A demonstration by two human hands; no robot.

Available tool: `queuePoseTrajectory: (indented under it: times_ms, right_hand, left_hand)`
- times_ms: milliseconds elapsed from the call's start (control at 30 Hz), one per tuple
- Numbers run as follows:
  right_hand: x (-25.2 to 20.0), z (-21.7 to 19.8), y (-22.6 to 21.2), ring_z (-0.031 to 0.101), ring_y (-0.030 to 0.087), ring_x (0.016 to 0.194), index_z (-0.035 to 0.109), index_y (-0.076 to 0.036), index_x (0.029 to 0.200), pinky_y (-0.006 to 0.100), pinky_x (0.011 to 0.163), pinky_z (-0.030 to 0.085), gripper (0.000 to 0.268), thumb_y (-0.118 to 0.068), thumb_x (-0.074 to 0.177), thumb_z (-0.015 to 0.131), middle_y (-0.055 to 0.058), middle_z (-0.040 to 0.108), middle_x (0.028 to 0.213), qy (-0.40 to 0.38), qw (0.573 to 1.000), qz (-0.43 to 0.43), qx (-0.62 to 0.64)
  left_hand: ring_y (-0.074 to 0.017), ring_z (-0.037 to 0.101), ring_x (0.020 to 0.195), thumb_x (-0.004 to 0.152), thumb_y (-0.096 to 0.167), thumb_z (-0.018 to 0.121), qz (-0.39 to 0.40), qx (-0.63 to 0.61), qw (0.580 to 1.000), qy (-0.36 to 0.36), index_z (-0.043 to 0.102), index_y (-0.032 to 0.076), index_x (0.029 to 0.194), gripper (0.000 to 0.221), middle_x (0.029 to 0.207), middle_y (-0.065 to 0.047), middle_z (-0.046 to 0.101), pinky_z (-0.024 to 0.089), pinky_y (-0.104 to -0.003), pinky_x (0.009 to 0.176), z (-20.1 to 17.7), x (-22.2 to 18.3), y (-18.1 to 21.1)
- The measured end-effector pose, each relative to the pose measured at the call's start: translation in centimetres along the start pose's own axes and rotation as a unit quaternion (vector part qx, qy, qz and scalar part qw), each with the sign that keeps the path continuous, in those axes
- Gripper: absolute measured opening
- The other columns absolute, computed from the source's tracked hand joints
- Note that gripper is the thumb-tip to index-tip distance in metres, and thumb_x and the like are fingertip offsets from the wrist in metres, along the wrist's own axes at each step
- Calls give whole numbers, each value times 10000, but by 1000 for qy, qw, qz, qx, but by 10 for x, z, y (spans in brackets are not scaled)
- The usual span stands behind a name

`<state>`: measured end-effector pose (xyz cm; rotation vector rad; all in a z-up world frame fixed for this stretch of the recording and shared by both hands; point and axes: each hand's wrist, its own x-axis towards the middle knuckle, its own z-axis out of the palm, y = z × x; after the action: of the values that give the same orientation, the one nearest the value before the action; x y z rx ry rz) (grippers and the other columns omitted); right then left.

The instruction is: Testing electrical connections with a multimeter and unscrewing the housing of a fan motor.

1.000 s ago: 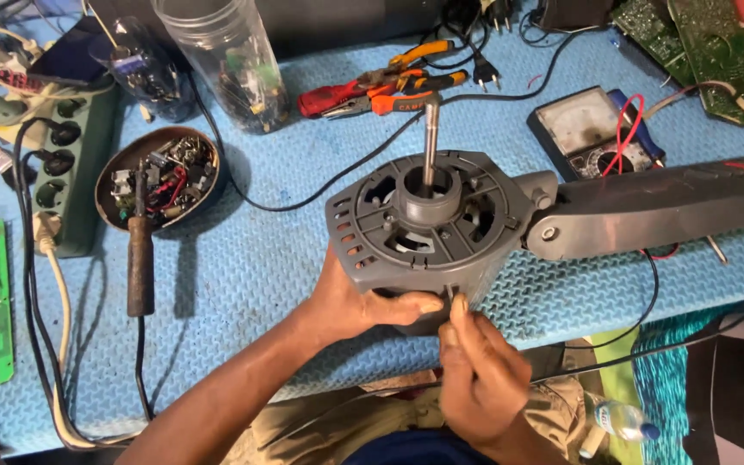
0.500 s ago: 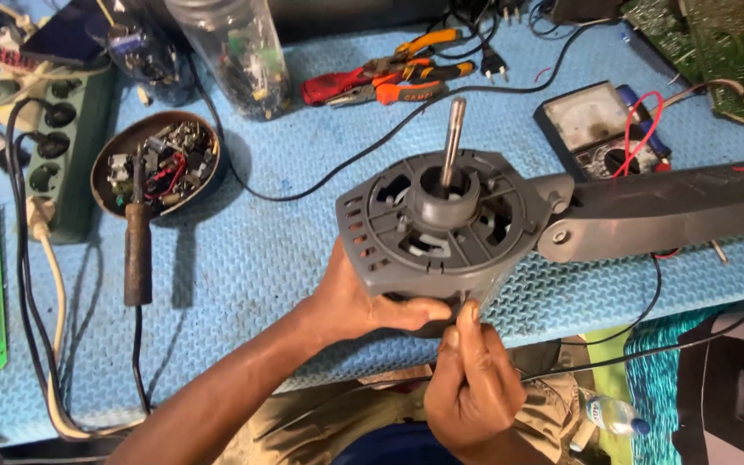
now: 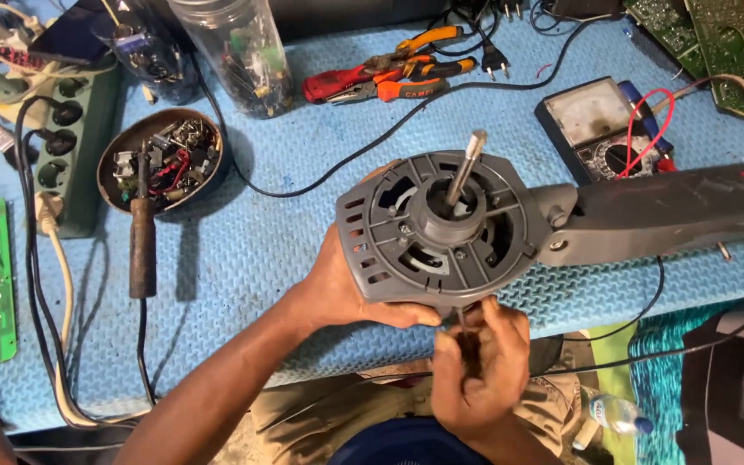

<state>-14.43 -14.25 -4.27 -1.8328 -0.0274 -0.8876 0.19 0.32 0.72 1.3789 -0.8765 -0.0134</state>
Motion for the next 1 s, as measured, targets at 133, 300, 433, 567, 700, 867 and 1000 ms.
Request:
queuePoseTrajectory:
  times_ms: [133,300,433,567,700,867,1000]
  right_hand:
    - [-2,-3,2,615,228,946,379,5,1408,340,744,584,499,-113,975,597,222,422,1275,-44,999,-20,0]
    - [-8,-3,-7,671,309,1104,480,70,1329,366,951,658,457,12,921,678,254,492,1257,-35,996,-40,-70]
    - [-2,-11,-12,715,309,978,559,56,1188,394,882,615,384,-61,886,765,227,669,1079,-35,990,-42,-131]
    - [5,-8,-22,725,223,861,663,13,984,323,800,609,237,-81,838,825,143,706,940,-42,991,-31,-122]
    - [4,-5,-20,720,230,860,660,8,984,339,813,611,250,-79,829,836,137,694,939,-63,993,-34,-95]
    - [1,-8,-18,718,243,880,661,7,997,360,836,612,300,-99,808,868,136,682,948,-74,991,-30,-107]
    - [7,-12,-19,721,272,936,676,-18,988,375,853,586,270,-151,830,849,127,674,970,-85,988,-27,-124]
  left_hand:
    - [-315,493,1491,693,448,916,9,1,1000,-28,284,66,1574,1150,1554,-104,477,381,-530,1310,-7,0,-4]
    - [-300,524,1448,744,441,890,3,-10,998,-66,308,75,1557,1065,1522,-92,503,403,-517,1291,-11,7,8]
    - [-293,492,1472,702,428,906,-20,-10,996,-87,255,56,1581,1155,1545,-99,475,379,-512,1298,-14,5,9]
    - [-328,455,1520,732,406,909,-2,-23,994,-111,189,45,1611,1193,1606,-133,411,395,-543,1318,-20,0,3]
    - [-302,425,1518,707,365,920,-64,-15,989,-135,164,63,1615,1220,1620,-132,379,373,-505,1285,-28,-3,11]
    - [-313,477,1464,687,393,902,-124,33,988,-85,234,54,1588,1171,1570,-145,450,394,-503,1233,-14,-16,40]
    - [-315,437,1471,695,624,757,-164,140,974,73,285,16,1556,1155,1575,-187,442,356,-483,1222,13,-41,56]
